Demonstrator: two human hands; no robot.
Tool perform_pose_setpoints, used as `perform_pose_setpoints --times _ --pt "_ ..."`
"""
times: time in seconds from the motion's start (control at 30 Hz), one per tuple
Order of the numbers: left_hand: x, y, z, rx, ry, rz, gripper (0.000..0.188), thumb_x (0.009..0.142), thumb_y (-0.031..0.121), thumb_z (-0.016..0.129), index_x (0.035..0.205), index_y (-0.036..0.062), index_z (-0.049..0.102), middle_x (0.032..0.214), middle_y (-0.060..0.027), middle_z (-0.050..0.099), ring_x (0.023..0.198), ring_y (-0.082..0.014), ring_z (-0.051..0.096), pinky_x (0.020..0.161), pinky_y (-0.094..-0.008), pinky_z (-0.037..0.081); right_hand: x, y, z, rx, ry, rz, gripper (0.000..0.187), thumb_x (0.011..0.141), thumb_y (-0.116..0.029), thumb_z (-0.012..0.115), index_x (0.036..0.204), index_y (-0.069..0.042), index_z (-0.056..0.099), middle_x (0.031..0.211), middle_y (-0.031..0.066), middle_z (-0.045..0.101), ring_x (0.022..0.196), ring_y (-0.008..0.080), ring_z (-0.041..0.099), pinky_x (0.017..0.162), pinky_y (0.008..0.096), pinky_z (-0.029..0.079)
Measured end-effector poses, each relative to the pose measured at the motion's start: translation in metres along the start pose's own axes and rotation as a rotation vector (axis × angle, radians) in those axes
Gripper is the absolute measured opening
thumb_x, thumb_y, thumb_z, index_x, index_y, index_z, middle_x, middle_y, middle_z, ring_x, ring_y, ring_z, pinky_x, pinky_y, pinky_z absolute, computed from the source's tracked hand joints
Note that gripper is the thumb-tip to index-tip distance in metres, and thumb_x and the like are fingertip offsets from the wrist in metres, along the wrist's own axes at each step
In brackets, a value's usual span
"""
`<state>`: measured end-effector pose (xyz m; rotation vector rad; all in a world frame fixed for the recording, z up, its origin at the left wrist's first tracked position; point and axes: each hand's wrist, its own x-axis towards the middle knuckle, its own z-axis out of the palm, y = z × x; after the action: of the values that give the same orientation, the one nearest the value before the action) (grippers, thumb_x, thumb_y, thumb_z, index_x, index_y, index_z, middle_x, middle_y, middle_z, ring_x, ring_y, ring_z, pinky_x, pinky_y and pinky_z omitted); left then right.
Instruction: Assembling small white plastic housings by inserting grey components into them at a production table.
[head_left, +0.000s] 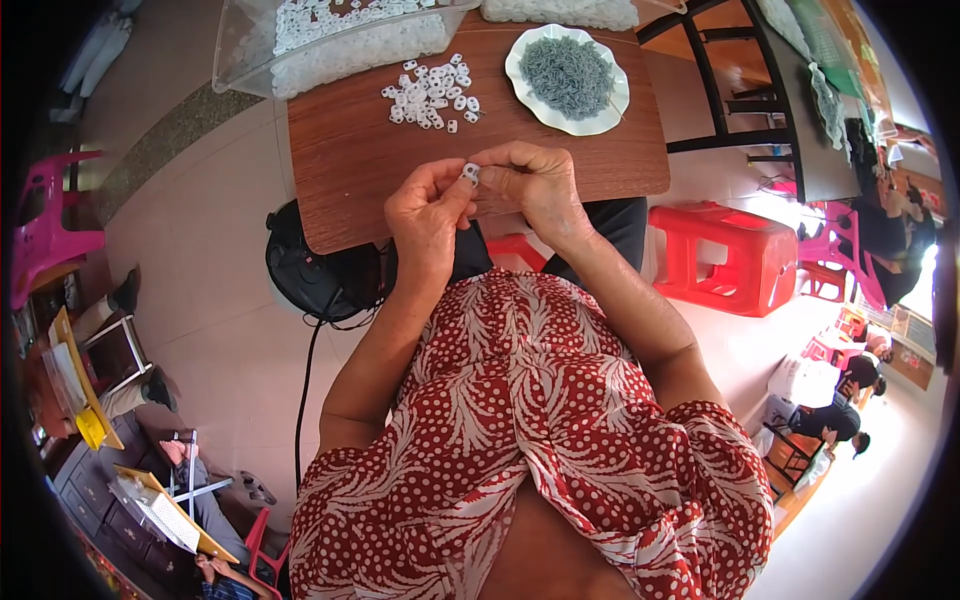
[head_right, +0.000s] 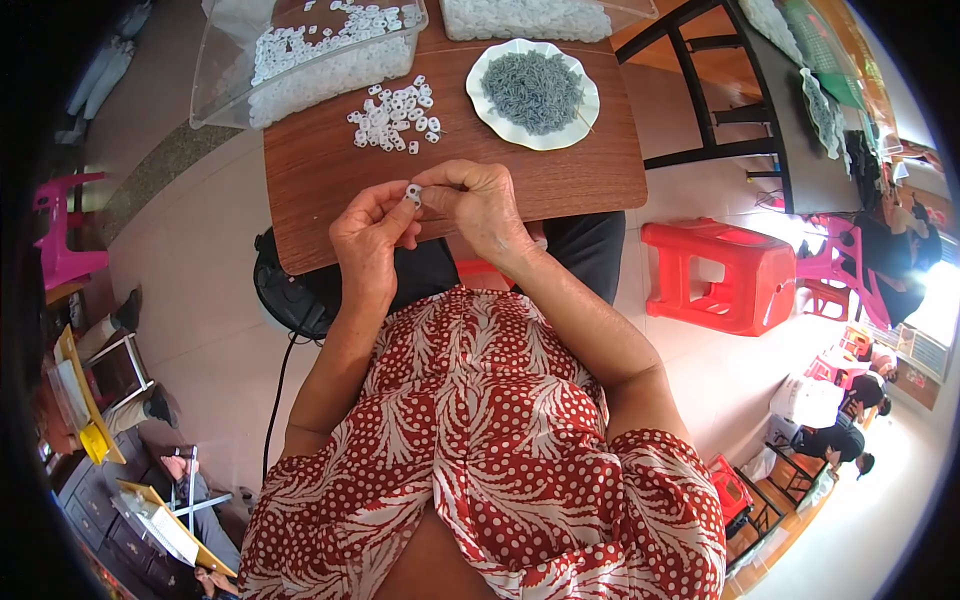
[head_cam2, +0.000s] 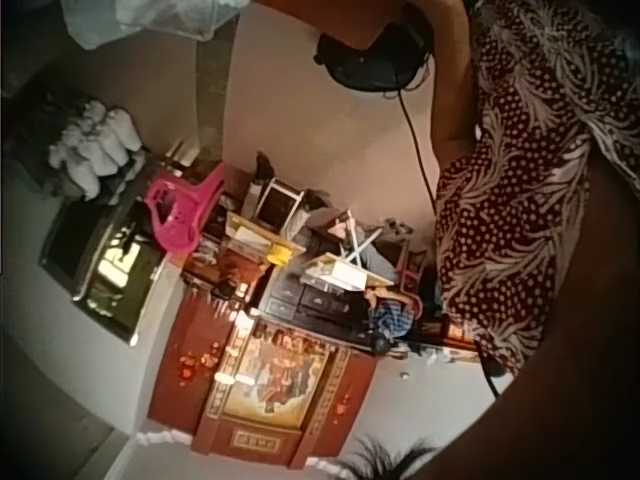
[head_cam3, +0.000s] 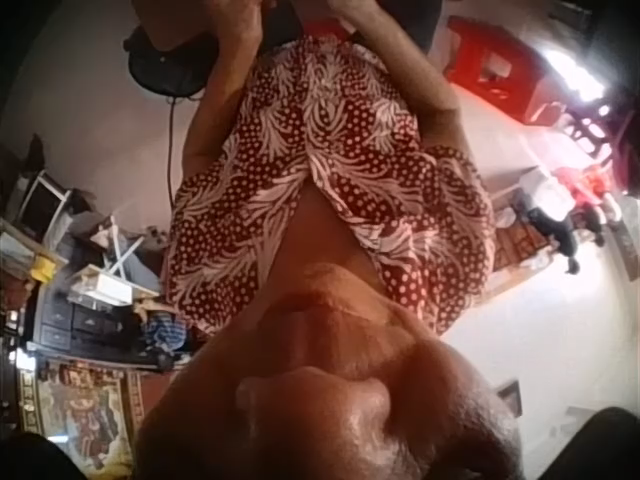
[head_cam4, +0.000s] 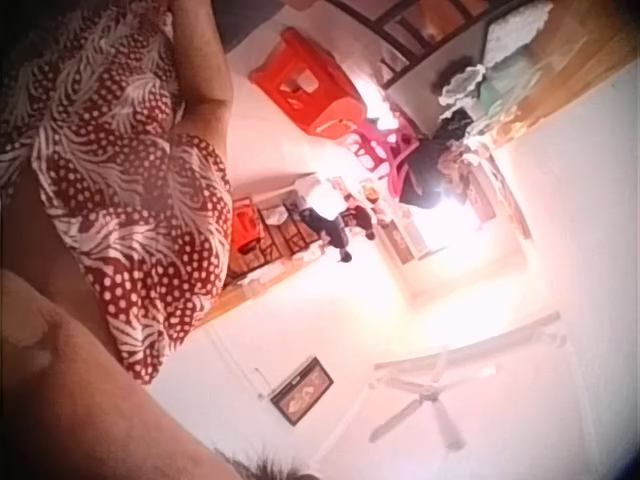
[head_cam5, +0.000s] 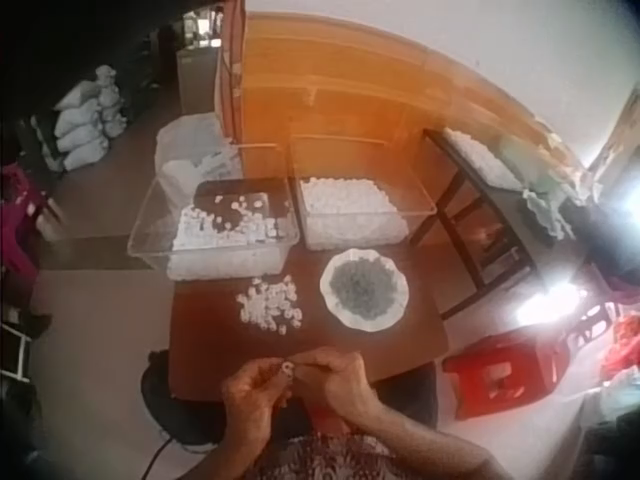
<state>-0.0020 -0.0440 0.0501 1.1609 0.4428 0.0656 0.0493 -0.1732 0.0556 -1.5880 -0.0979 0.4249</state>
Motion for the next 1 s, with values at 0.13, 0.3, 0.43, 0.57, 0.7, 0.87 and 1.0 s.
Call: perform_pose_setpoints --times 0.13,0.3,0.43,0.57,0.7,0.87,1.0 --pt "0.002 -0.004 0.0 -0.042 -0.017 0.024 0.019 0.081 -0.001 0.061 0.1 -0.0037 0.06 0.074 -0.0045 0.062 0.058 -0.0065 0.054 0.047 -0.0175 0.041 -0.001 -0.004 0.0 -0.104 -0.011 -0.032 0.012 0.082 0.0 0.06 0.092 0.004 0.064 0.082 0.0073 0.066 0.072 0.0099 0.061 0.065 0.0227 0.052" --pt "0.001 -0.003 0.005 -0.056 0.008 0.037 0.02 0.081 -0.001 0.062 0.101 -0.003 0.061 0.075 -0.0043 0.062 0.058 -0.0065 0.054 0.048 -0.0178 0.042 -0.001 0.003 -0.001 -0.129 0.009 -0.088 0.012 0.079 0.0 0.062 0.09 0.003 0.065 0.081 0.0082 0.065 0.073 0.0106 0.061 0.066 0.0235 0.05" --pt "0.001 -0.002 0.006 -0.055 0.05 0.049 0.019 0.081 -0.002 0.061 0.1 -0.0021 0.062 0.076 -0.0045 0.063 0.058 -0.006 0.054 0.048 -0.0171 0.043 -0.003 0.0 0.003 -0.124 -0.032 -0.128 0.02 0.077 0.004 0.064 0.097 0.001 0.064 0.082 0.0031 0.063 0.072 0.0074 0.058 0.064 0.0219 0.049" --pt "0.002 0.002 0.007 -0.12 0.056 0.033 0.018 0.081 -0.002 0.061 0.099 -0.0024 0.062 0.078 -0.0055 0.064 0.059 -0.0059 0.055 0.048 -0.017 0.045 -0.007 -0.005 0.004 -0.273 -0.031 -0.202 0.027 0.07 0.0 0.07 0.096 0.0 0.063 0.082 0.0074 0.058 0.07 0.0148 0.058 0.062 0.0266 0.048" --pt "0.001 0.008 0.009 -0.163 0.078 -0.023 0.018 0.08 -0.002 0.061 0.098 -0.0032 0.063 0.08 -0.0066 0.065 0.06 -0.007 0.057 0.049 -0.0176 0.046 -0.008 -0.007 0.007 -0.381 0.02 -0.306 0.028 0.067 0.0 0.071 0.095 0.0 0.063 0.079 0.0079 0.056 0.068 0.0172 0.057 0.061 0.0282 0.048" --pt "0.001 0.007 0.004 -0.176 0.072 -0.072 0.017 0.079 -0.003 0.061 0.097 -0.0035 0.063 0.08 -0.0067 0.065 0.059 -0.0077 0.057 0.051 -0.0187 0.048 -0.008 -0.004 0.008 -0.464 0.064 -0.406 0.027 0.066 -0.001 0.071 0.091 0.001 0.063 0.078 0.0097 0.056 0.073 0.0224 0.057 0.062 0.0307 0.047" --pt "0.001 0.006 0.002 -0.143 0.057 -0.06 0.017 0.08 -0.002 0.062 0.097 -0.0028 0.064 0.081 -0.0048 0.065 0.062 -0.0058 0.056 0.054 -0.0178 0.045 -0.007 0.002 0.007 -0.457 0.087 -0.468 0.025 0.066 -0.002 0.071 0.09 0.001 0.063 0.078 0.0108 0.058 0.075 0.0257 0.057 0.064 0.0329 0.047"
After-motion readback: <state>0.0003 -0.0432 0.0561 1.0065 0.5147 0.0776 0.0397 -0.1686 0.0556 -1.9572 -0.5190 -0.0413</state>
